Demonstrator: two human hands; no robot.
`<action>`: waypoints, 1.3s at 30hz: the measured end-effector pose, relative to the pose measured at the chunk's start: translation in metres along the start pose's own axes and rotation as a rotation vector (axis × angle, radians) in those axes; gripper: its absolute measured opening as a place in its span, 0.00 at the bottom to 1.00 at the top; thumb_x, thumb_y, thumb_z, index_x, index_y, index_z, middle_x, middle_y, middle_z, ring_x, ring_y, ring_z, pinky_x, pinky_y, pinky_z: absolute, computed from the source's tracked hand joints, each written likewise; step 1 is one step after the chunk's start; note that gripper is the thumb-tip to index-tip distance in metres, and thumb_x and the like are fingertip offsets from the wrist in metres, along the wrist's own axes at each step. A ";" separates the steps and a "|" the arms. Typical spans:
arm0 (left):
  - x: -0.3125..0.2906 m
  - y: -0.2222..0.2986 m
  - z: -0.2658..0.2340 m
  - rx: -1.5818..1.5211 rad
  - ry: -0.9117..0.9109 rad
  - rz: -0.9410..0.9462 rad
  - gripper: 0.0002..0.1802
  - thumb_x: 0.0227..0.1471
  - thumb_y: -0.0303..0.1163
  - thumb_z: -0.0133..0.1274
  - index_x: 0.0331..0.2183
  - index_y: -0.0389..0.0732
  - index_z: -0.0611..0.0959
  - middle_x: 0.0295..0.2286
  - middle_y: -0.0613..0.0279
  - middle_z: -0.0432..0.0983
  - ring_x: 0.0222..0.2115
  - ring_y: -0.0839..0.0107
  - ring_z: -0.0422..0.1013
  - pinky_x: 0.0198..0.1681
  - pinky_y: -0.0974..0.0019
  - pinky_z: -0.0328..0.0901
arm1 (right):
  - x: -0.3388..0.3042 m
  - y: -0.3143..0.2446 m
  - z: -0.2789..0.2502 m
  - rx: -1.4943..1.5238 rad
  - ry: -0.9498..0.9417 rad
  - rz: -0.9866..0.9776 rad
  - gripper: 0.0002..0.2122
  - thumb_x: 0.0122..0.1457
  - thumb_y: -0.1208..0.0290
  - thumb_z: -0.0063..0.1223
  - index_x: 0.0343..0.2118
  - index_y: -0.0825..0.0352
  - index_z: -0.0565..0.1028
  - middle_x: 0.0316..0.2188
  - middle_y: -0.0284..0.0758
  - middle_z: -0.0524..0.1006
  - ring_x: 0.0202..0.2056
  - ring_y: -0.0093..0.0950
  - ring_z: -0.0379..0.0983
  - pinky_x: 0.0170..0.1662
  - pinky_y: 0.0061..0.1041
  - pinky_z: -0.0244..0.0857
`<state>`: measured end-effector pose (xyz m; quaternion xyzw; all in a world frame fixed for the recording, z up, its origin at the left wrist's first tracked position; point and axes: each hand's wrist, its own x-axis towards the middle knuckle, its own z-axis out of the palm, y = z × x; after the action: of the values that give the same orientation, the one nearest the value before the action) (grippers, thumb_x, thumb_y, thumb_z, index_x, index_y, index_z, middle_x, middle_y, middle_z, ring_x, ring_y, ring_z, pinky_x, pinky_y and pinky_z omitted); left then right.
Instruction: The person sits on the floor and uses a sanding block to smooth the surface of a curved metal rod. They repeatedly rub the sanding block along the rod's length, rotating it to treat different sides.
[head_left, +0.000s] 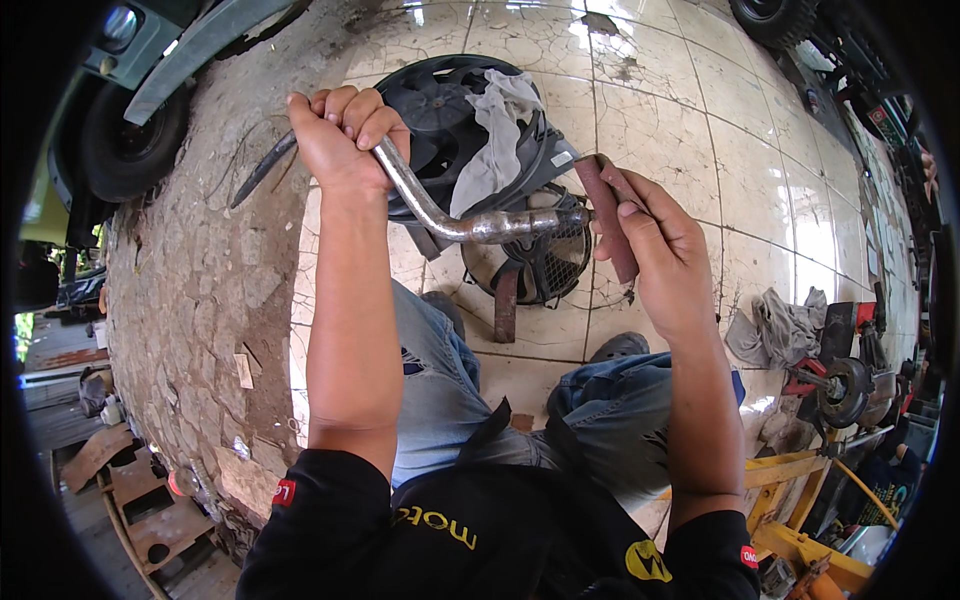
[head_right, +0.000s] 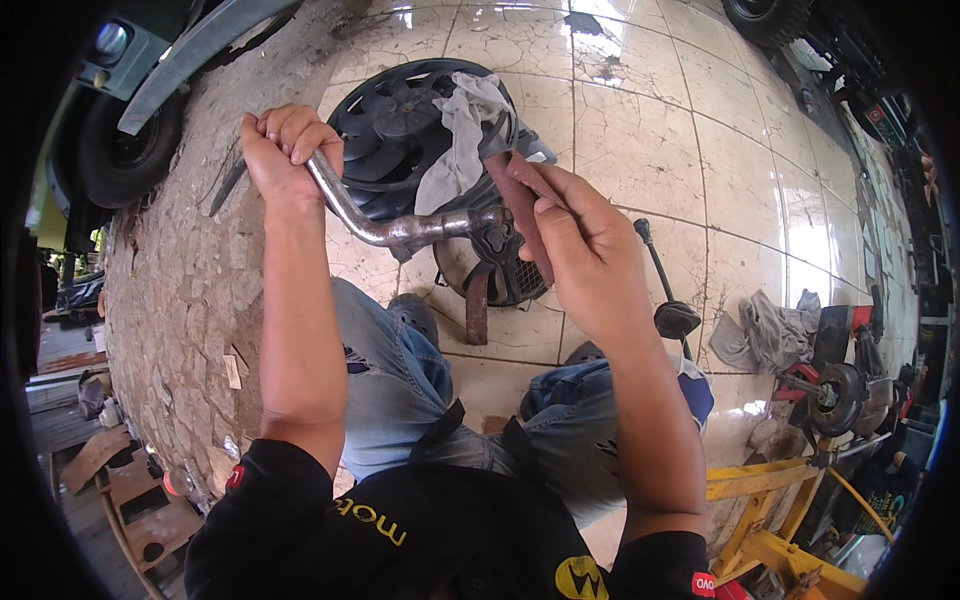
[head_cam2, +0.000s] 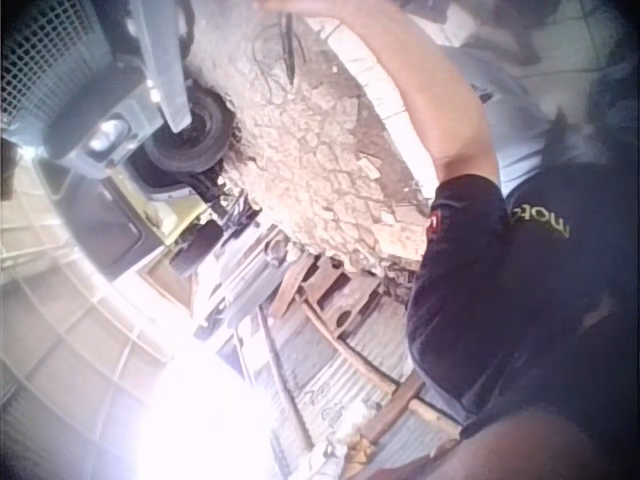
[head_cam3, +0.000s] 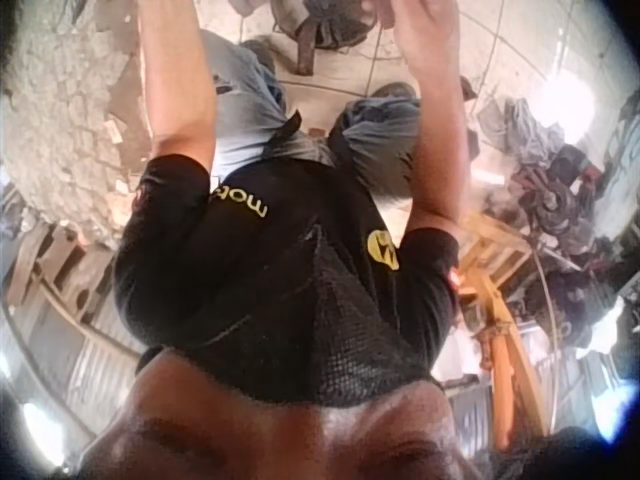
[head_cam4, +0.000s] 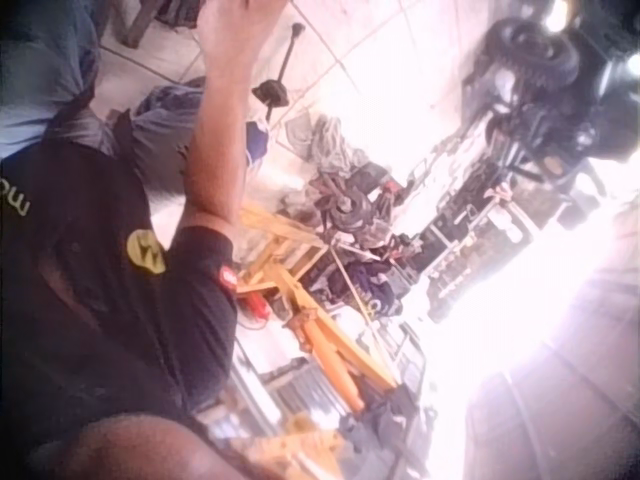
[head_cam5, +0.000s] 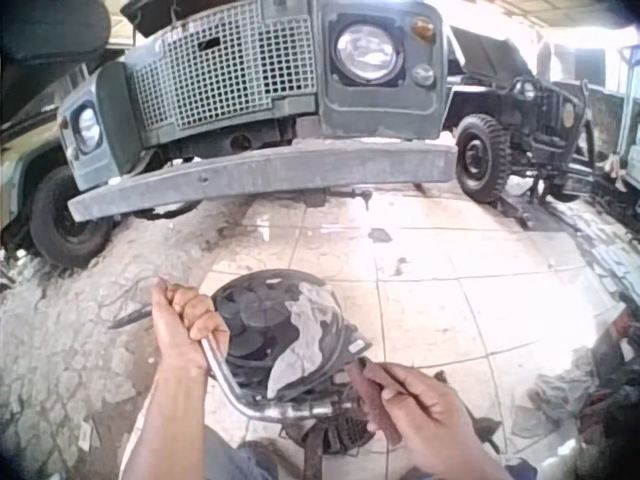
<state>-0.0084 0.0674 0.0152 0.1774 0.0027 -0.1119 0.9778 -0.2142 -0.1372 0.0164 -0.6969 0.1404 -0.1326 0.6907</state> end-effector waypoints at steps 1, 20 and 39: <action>0.000 0.000 0.000 0.004 0.005 0.004 0.29 0.65 0.54 0.30 0.17 0.49 0.62 0.12 0.74 0.51 0.10 0.81 0.48 0.07 0.78 0.49 | 0.001 0.001 0.002 0.027 0.032 -0.012 0.14 0.67 0.71 0.42 0.53 0.67 0.71 0.34 0.32 0.79 0.26 0.16 0.72 0.29 0.17 0.66; -0.001 -0.001 -0.001 0.034 0.028 0.042 0.26 0.66 0.53 0.29 0.20 0.49 0.61 0.13 0.74 0.51 0.11 0.81 0.48 0.08 0.78 0.49 | -0.001 0.001 0.001 -0.190 -0.060 -0.043 0.15 0.64 0.70 0.52 0.50 0.72 0.72 0.32 0.32 0.77 0.32 0.16 0.72 0.34 0.15 0.66; -0.020 -0.026 0.022 0.333 0.275 0.246 0.20 0.62 0.52 0.35 0.25 0.50 0.58 0.15 0.72 0.52 0.14 0.77 0.49 0.14 0.71 0.46 | -0.002 0.016 0.042 -0.686 0.070 -0.395 0.15 0.60 0.76 0.52 0.51 0.67 0.73 0.37 0.48 0.79 0.34 0.44 0.78 0.36 0.36 0.72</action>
<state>-0.0345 0.0405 0.0273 0.3485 0.0959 0.0344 0.9318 -0.2002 -0.0975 0.0003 -0.8958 0.0633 -0.2320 0.3737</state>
